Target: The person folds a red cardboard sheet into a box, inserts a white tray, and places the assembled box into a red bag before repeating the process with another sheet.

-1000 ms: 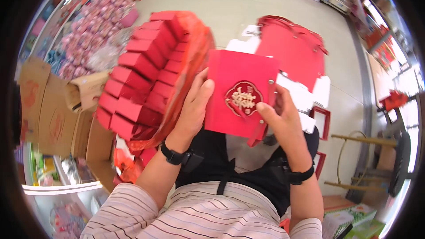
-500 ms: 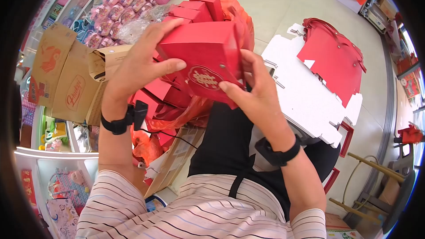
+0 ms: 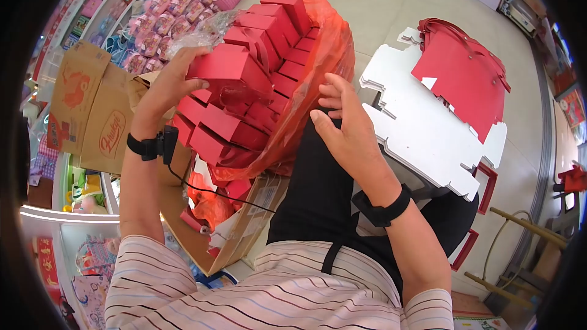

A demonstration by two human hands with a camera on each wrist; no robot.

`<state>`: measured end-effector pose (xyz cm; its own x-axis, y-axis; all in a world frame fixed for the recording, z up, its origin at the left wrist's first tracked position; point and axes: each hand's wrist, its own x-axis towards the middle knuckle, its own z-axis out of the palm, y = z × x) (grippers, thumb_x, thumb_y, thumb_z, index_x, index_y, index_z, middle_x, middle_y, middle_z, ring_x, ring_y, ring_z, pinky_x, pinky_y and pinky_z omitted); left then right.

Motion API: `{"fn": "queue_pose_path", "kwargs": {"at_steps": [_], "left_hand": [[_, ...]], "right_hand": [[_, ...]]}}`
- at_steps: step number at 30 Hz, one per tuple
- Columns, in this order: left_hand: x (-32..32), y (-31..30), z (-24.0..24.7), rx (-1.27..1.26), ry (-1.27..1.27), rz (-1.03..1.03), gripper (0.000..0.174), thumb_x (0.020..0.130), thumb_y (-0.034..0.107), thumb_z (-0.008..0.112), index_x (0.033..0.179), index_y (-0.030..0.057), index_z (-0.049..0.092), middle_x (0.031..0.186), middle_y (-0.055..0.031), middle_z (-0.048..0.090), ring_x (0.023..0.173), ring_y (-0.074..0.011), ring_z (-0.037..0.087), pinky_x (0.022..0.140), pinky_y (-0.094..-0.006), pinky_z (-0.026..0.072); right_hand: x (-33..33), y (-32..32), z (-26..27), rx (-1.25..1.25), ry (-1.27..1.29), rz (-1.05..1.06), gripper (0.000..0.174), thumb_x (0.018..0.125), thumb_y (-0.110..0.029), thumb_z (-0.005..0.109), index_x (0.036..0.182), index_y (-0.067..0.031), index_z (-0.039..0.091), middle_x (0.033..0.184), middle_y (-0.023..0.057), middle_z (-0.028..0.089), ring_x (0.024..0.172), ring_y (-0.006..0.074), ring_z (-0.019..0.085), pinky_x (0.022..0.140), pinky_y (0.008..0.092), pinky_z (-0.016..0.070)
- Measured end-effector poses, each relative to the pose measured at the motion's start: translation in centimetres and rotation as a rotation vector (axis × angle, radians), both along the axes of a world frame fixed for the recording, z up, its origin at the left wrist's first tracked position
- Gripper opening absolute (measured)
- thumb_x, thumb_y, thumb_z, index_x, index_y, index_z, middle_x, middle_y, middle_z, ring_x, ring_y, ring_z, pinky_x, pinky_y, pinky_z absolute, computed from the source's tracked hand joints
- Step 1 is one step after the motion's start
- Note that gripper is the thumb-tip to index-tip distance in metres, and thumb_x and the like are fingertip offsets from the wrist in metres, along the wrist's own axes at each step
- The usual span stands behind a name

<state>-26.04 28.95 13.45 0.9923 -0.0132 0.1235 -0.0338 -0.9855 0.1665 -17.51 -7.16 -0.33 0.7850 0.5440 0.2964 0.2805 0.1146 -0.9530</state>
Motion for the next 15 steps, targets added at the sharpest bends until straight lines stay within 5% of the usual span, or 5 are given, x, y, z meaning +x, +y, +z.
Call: {"fn": "queue_pose_path", "kwargs": {"at_steps": [9, 15], "left_hand": [[2.4, -2.6, -2.6, 0.22, 0.142, -0.083, 0.061, 0.078, 0.004, 0.081, 0.133, 0.0076, 0.054, 0.127, -0.018, 0.055, 0.116, -0.0417, 0.06, 0.099, -0.0452, 0.0518], [4.1, -4.9, -5.0, 0.395, 0.261, -0.115, 0.066, 0.073, 0.006, 0.085, 0.132, 0.0079, 0.055, 0.123, -0.0166, 0.055, 0.108, -0.0406, 0.064, 0.093, -0.0472, 0.054]], "right_hand": [[-2.0, -1.6, -1.3, -0.028, 0.058, 0.079, 0.056, 0.101, -0.011, 0.066, 0.151, 0.0002, 0.042, 0.13, 0.0187, 0.062, 0.111, 0.024, 0.065, 0.094, 0.0349, 0.0534], [-3.0, -2.6, -1.3, -0.033, 0.146, 0.12, 0.053, 0.102, -0.01, 0.064, 0.149, -0.0005, 0.043, 0.126, 0.0176, 0.062, 0.108, 0.0206, 0.064, 0.093, 0.0329, 0.0531]]}}
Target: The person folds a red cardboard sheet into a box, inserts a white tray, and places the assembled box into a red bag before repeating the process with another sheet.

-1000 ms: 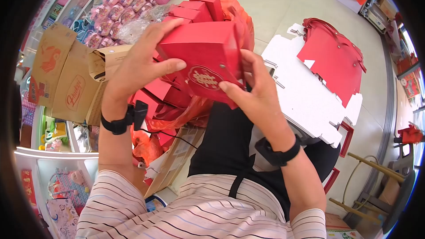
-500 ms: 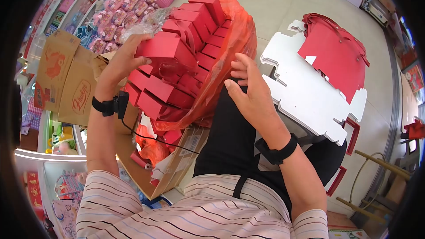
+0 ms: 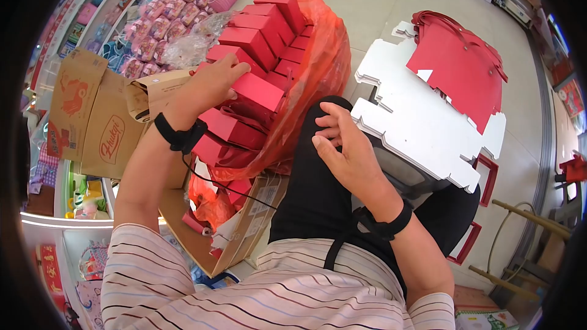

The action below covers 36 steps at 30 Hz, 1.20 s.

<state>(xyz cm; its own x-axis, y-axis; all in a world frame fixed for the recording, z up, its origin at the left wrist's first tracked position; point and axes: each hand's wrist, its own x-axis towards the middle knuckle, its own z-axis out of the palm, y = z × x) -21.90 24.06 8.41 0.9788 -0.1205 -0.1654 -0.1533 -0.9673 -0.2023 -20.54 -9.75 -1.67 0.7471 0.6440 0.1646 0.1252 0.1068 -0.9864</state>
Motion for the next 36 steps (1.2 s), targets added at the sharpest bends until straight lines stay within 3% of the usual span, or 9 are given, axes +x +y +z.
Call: {"fn": "queue_pose_path", "kwargs": {"at_steps": [12, 14, 16, 19, 20, 22, 24, 28, 36], "left_hand": [[-0.6, 4.5, -2.1, -0.326, 0.104, 0.161, 0.063, 0.075, -0.001, 0.078, 0.133, 0.0062, 0.053, 0.13, -0.0195, 0.055, 0.123, -0.0402, 0.057, 0.105, -0.0443, 0.0493], [-1.4, 7.5, -3.9, -0.265, 0.019, -0.044, 0.062, 0.078, -0.003, 0.071, 0.137, 0.0042, 0.052, 0.132, -0.0216, 0.056, 0.126, -0.0414, 0.055, 0.108, -0.0452, 0.0472], [-2.1, 8.3, -4.6, -0.264, -0.004, -0.056, 0.064, 0.083, -0.008, 0.058, 0.146, 0.0001, 0.05, 0.138, -0.0252, 0.057, 0.132, -0.0432, 0.053, 0.114, -0.0445, 0.0448], [-2.6, 10.5, -6.7, -0.175, -0.068, -0.062, 0.059, 0.082, -0.007, 0.054, 0.141, -0.0047, 0.055, 0.143, -0.0294, 0.054, 0.137, -0.0457, 0.049, 0.116, -0.0473, 0.0429], [-2.5, 12.5, -8.3, -0.001, -0.058, -0.212, 0.052, 0.083, -0.003, 0.055, 0.135, -0.0064, 0.058, 0.141, -0.0301, 0.056, 0.135, -0.047, 0.051, 0.115, -0.0495, 0.0436], [-2.3, 8.2, -7.2, -0.259, -0.127, -0.035, 0.041, 0.087, 0.014, 0.063, 0.124, -0.0026, 0.062, 0.132, -0.0276, 0.06, 0.125, -0.0471, 0.055, 0.107, -0.0539, 0.0462], [-2.4, 3.9, -5.6, -0.424, -0.101, 0.058, 0.059, 0.082, 0.033, 0.076, 0.127, -0.0008, 0.06, 0.126, -0.0216, 0.061, 0.119, -0.0442, 0.056, 0.106, -0.0519, 0.0428], [-2.2, 1.7, -7.0, -0.348, -0.167, 0.073, 0.084, 0.066, 0.041, 0.087, 0.132, 0.0009, 0.056, 0.127, -0.0204, 0.056, 0.123, -0.0417, 0.051, 0.108, -0.0532, 0.0383], [-1.3, 1.4, -6.6, -0.274, -0.192, 0.158, 0.062, 0.066, 0.036, 0.088, 0.109, 0.0011, 0.062, 0.118, -0.0199, 0.053, 0.117, -0.0405, 0.052, 0.105, -0.0533, 0.0403]], "right_hand": [[-0.1, -1.7, -1.5, 0.004, 0.143, -0.009, 0.051, 0.101, -0.008, 0.064, 0.148, -0.0028, 0.045, 0.117, 0.0132, 0.065, 0.093, 0.0131, 0.064, 0.086, 0.0289, 0.0541], [0.0, -1.6, -2.4, -0.001, 0.119, -0.021, 0.052, 0.099, -0.007, 0.065, 0.147, -0.0032, 0.046, 0.114, 0.012, 0.066, 0.088, 0.0125, 0.065, 0.082, 0.0289, 0.0549], [-0.2, -1.5, -2.6, -0.051, 0.023, -0.081, 0.051, 0.096, -0.008, 0.067, 0.144, -0.0026, 0.051, 0.11, 0.0126, 0.067, 0.082, 0.0137, 0.065, 0.077, 0.0297, 0.0557], [-0.3, -1.4, -3.7, -0.042, -0.154, -0.142, 0.051, 0.096, -0.013, 0.067, 0.144, -0.0021, 0.052, 0.106, 0.0107, 0.068, 0.088, 0.0159, 0.064, 0.081, 0.0302, 0.0544], [-0.1, -1.8, -3.2, -0.133, -0.023, -0.049, 0.053, 0.1, -0.013, 0.064, 0.149, -0.0025, 0.047, 0.113, 0.0105, 0.067, 0.096, 0.0166, 0.066, 0.085, 0.0317, 0.0555], [0.1, -1.9, -4.0, -0.103, 0.022, -0.031, 0.055, 0.102, -0.014, 0.062, 0.153, -0.0041, 0.042, 0.11, 0.0096, 0.064, 0.095, 0.0153, 0.063, 0.086, 0.0309, 0.0526], [0.5, -2.4, -3.7, -0.083, 0.078, 0.009, 0.054, 0.104, -0.013, 0.059, 0.154, -0.0046, 0.04, 0.109, 0.0088, 0.062, 0.093, 0.0146, 0.061, 0.086, 0.0301, 0.0507], [0.6, -3.7, -3.8, -0.047, 0.111, -0.017, 0.05, 0.105, -0.011, 0.056, 0.152, -0.0039, 0.04, 0.102, 0.0063, 0.06, 0.087, 0.0136, 0.058, 0.082, 0.0298, 0.0492], [0.0, -5.2, -4.4, -0.041, 0.201, -0.05, 0.045, 0.106, -0.011, 0.054, 0.148, -0.0022, 0.043, 0.096, 0.0041, 0.058, 0.082, 0.0122, 0.059, 0.078, 0.0284, 0.05]]}}
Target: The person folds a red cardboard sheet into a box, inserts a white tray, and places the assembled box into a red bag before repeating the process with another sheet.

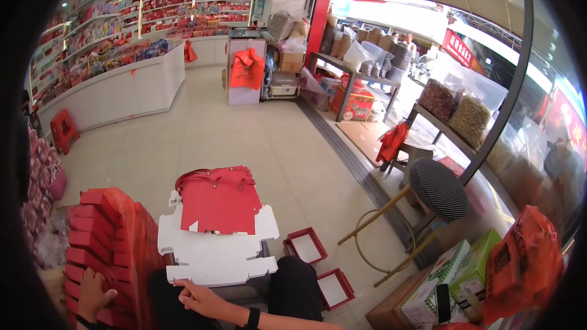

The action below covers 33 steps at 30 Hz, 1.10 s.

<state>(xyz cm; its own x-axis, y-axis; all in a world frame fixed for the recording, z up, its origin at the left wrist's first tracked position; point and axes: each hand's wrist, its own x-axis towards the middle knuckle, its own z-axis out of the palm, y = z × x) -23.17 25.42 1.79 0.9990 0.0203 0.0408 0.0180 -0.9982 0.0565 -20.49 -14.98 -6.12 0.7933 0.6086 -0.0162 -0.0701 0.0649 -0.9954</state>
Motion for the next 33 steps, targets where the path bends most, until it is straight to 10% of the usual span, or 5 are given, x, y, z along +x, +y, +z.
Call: {"fn": "queue_pose_path", "kwargs": {"at_steps": [11, 26, 33], "left_hand": [[-0.8, 5.5, -6.5, 0.237, 0.06, 0.023, 0.053, 0.07, 0.032, 0.087, 0.108, 0.0036, 0.063, 0.114, -0.0163, 0.06, 0.116, -0.0379, 0.056, 0.109, -0.0534, 0.0405], [-0.4, -0.5, 1.0, 0.171, 0.132, -0.028, 0.071, 0.088, 0.05, 0.075, 0.135, 0.0005, 0.057, 0.131, -0.0197, 0.061, 0.125, -0.0387, 0.056, 0.107, -0.0504, 0.0428], [-0.6, -2.1, 2.9, 0.167, -0.077, -0.094, 0.059, 0.096, 0.038, 0.07, 0.137, -0.001, 0.055, 0.131, -0.0209, 0.06, 0.123, -0.0393, 0.057, 0.107, -0.0506, 0.0431]], "right_hand": [[0.0, -1.3, -0.4, -0.046, 0.043, 0.026, 0.044, 0.109, -0.017, 0.051, 0.15, -0.0038, 0.042, 0.107, 0.0063, 0.058, 0.09, 0.0121, 0.063, 0.076, 0.027, 0.0526], [-0.1, -4.2, 2.8, -0.021, 0.109, -0.091, 0.04, 0.106, -0.013, 0.056, 0.143, 0.0004, 0.047, 0.113, 0.0096, 0.063, 0.094, 0.0139, 0.069, 0.081, 0.0274, 0.0556], [1.1, -8.2, 5.1, -0.052, 0.03, -0.267, 0.039, 0.106, -0.011, 0.057, 0.142, 0.0007, 0.05, 0.124, 0.0144, 0.064, 0.104, 0.0169, 0.069, 0.088, 0.0289, 0.0549]]}}
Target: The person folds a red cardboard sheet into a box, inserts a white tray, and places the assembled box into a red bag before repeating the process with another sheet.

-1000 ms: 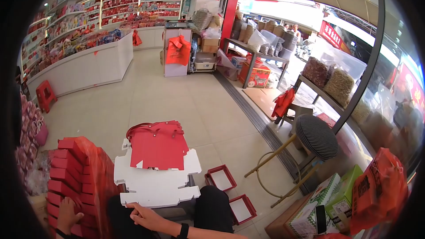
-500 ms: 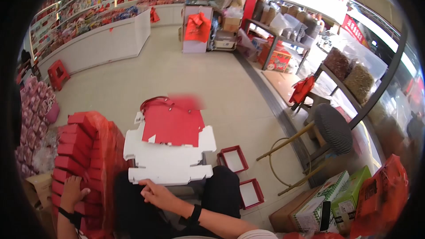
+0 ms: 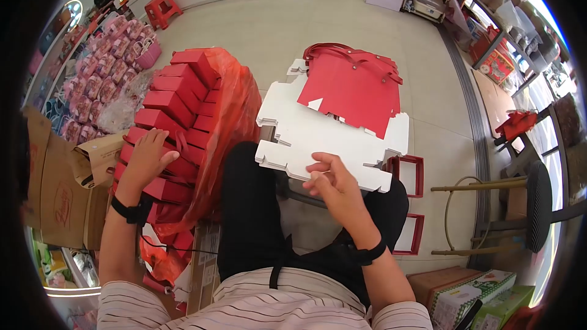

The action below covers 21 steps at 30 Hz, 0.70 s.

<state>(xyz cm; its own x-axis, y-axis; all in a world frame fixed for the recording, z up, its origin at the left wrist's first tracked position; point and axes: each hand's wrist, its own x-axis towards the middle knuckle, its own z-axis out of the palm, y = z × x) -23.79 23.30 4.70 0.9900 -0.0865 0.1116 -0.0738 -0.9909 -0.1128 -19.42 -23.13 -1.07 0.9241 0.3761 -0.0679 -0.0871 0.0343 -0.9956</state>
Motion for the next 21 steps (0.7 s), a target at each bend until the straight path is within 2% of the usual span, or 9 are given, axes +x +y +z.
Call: {"fn": "queue_pose_path", "kwargs": {"at_steps": [2, 5, 7, 8, 9, 11, 13, 16, 21], "left_hand": [[-0.4, -4.0, 2.4, -0.047, -0.107, -0.048, 0.054, 0.099, 0.034, 0.067, 0.139, -0.0017, 0.055, 0.132, -0.0214, 0.06, 0.123, -0.0372, 0.058, 0.107, -0.0473, 0.0436], [-0.1, -11.2, 4.9, -0.555, -0.027, -0.039, 0.049, 0.103, 0.027, 0.063, 0.14, -0.0034, 0.054, 0.134, -0.0214, 0.06, 0.127, -0.0332, 0.059, 0.109, -0.0404, 0.0438], [1.4, -14.8, 3.6, -0.805, 0.035, -0.116, 0.045, 0.105, 0.021, 0.06, 0.142, -0.0047, 0.053, 0.135, -0.0187, 0.06, 0.129, -0.0268, 0.058, 0.11, -0.0348, 0.0434], [2.9, -16.1, 1.5, -0.991, 0.019, -0.176, 0.046, 0.104, 0.028, 0.061, 0.136, -0.0054, 0.055, 0.131, -0.0235, 0.061, 0.123, -0.0347, 0.06, 0.107, -0.0399, 0.0457], [4.5, -17.2, -0.1, -1.03, 0.037, -0.191, 0.05, 0.105, 0.029, 0.06, 0.139, -0.0064, 0.053, 0.132, -0.0236, 0.061, 0.123, -0.0323, 0.061, 0.106, -0.0391, 0.0463], [7.8, -19.8, -2.0, -1.196, 0.064, -0.152, 0.056, 0.106, 0.032, 0.059, 0.143, -0.0084, 0.05, 0.132, -0.0255, 0.061, 0.123, -0.0317, 0.061, 0.107, -0.0399, 0.046], [12.5, -21.0, -5.8, -1.202, 0.033, -0.186, 0.063, 0.105, 0.036, 0.06, 0.147, -0.0093, 0.046, 0.132, -0.0264, 0.061, 0.12, -0.0306, 0.063, 0.099, -0.0379, 0.0516], [15.9, -24.0, -5.1, -1.378, 0.217, -0.01, 0.068, 0.104, 0.039, 0.061, 0.148, -0.0091, 0.045, 0.134, -0.025, 0.06, 0.111, -0.026, 0.067, 0.082, -0.0344, 0.0576], [18.7, -25.5, -4.5, -1.456, 0.278, 0.116, 0.062, 0.103, 0.042, 0.061, 0.14, -0.0068, 0.051, 0.119, -0.0124, 0.063, 0.09, -0.0151, 0.066, 0.073, -0.0288, 0.0569]], "right_hand": [[1.1, -1.9, 0.3, -0.057, -0.163, -0.145, 0.039, 0.105, -0.011, 0.058, 0.141, 0.0016, 0.052, 0.126, 0.0151, 0.064, 0.111, 0.0202, 0.068, 0.094, 0.0316, 0.0539], [3.6, -5.1, 1.3, -0.481, -0.619, -0.319, 0.046, 0.099, -0.009, 0.062, 0.141, 0.0041, 0.053, 0.135, 0.02, 0.062, 0.13, 0.0336, 0.058, 0.111, 0.0413, 0.0448], [4.7, -5.8, 1.0, -0.611, -0.62, -0.349, 0.047, 0.098, -0.012, 0.062, 0.142, 0.0039, 0.053, 0.141, 0.0235, 0.058, 0.132, 0.0378, 0.056, 0.112, 0.0433, 0.0438], [5.1, -6.2, 0.7, -0.676, -0.62, -0.367, 0.048, 0.098, -0.013, 0.062, 0.142, 0.0037, 0.053, 0.143, 0.0253, 0.056, 0.134, 0.04, 0.054, 0.113, 0.0443, 0.0433], [6.0, -7.0, -0.7, -0.725, -0.616, -0.355, 0.051, 0.097, -0.016, 0.063, 0.142, 0.0044, 0.053, 0.148, 0.029, 0.052, 0.138, 0.0439, 0.05, 0.114, 0.0471, 0.0418], [6.4, -7.3, -2.0, -0.758, -0.585, -0.332, 0.052, 0.095, -0.016, 0.065, 0.142, 0.0048, 0.053, 0.147, 0.0303, 0.052, 0.139, 0.0448, 0.048, 0.115, 0.0479, 0.0413], [6.7, -7.8, -3.0, -0.777, -0.577, -0.314, 0.054, 0.093, -0.017, 0.066, 0.14, 0.0052, 0.054, 0.147, 0.0316, 0.052, 0.14, 0.0462, 0.048, 0.115, 0.0489, 0.0412], [6.5, -7.7, -2.9, -0.693, -0.518, -0.346, 0.053, 0.093, -0.017, 0.066, 0.14, 0.005, 0.054, 0.145, 0.0321, 0.053, 0.138, 0.0472, 0.049, 0.115, 0.0488, 0.0418], [6.5, -8.2, -3.0, -0.671, -0.5, -0.373, 0.049, 0.094, -0.016, 0.066, 0.137, 0.0025, 0.055, 0.146, 0.0269, 0.055, 0.136, 0.043, 0.053, 0.113, 0.0452, 0.044]]}}
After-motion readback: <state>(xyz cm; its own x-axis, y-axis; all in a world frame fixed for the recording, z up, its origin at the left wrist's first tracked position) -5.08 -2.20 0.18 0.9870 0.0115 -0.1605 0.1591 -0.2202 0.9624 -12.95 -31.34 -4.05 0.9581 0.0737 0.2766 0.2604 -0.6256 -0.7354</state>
